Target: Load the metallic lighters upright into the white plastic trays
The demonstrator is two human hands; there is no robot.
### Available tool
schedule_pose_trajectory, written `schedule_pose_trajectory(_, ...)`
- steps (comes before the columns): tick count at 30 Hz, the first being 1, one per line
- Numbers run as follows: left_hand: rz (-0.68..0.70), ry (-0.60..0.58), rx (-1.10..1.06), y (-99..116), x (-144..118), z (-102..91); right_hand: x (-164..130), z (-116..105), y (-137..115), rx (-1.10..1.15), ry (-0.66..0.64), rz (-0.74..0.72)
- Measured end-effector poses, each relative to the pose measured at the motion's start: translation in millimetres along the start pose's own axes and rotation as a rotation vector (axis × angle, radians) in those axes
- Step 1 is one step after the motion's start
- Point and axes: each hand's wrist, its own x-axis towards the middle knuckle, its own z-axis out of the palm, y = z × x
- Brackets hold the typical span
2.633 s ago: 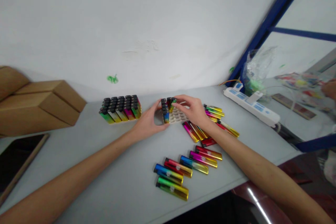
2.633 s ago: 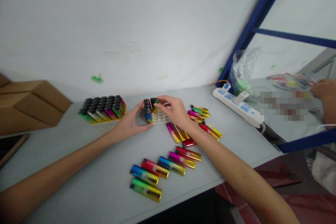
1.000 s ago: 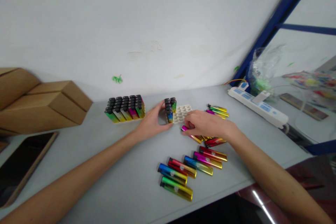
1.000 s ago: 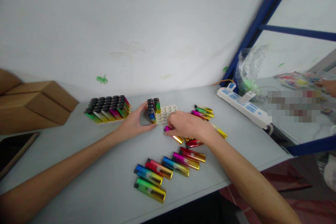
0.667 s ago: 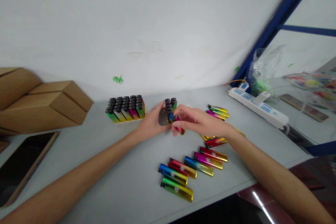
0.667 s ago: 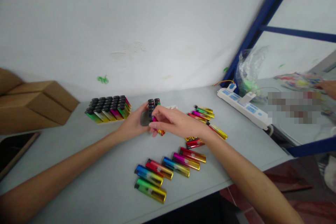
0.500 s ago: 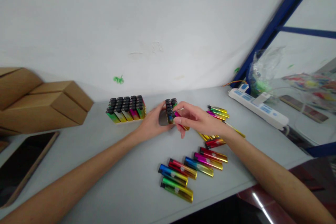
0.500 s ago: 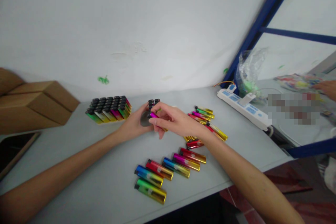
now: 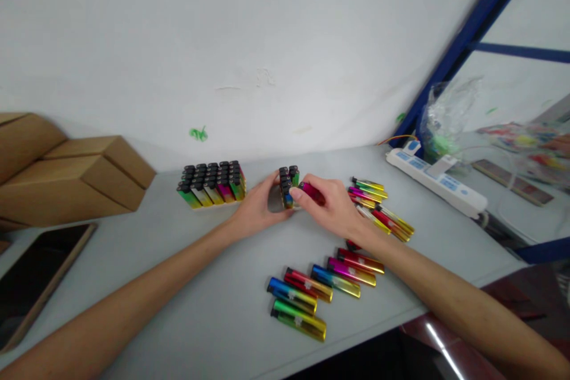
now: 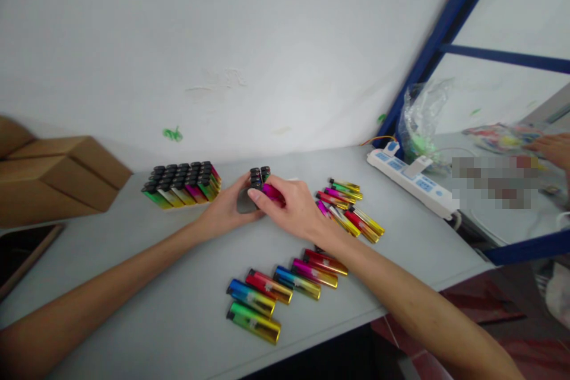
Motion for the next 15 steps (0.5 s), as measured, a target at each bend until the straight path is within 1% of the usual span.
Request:
schedule_pose_trajectory(3, -0.014, 0.002, 0.002, -1.9, 0.0, 0.4, -0.3, 2.9, -0.8, -0.093, 0.091, -0.009)
schedule_pose_trajectory(7, -0.022, -0.005, -0.009, -0.2, 0.3, 0.2, 0.2, 1.7, -4.6, -0.112, 0.165, 0.029)
schedule_pose_trajectory(10, -0.006, -0.004, -0.021, 1.8, 0.7, 0.0, 0.1, -0.4, -5.9, -0.122, 0.201, 0.046)
schedule_pose_trajectory(15, -0.013, 0.004, 0.004, 1.1, 0.4, 0.3, -1.0, -0.7, -4.1, -0.121, 0.224, 0.047)
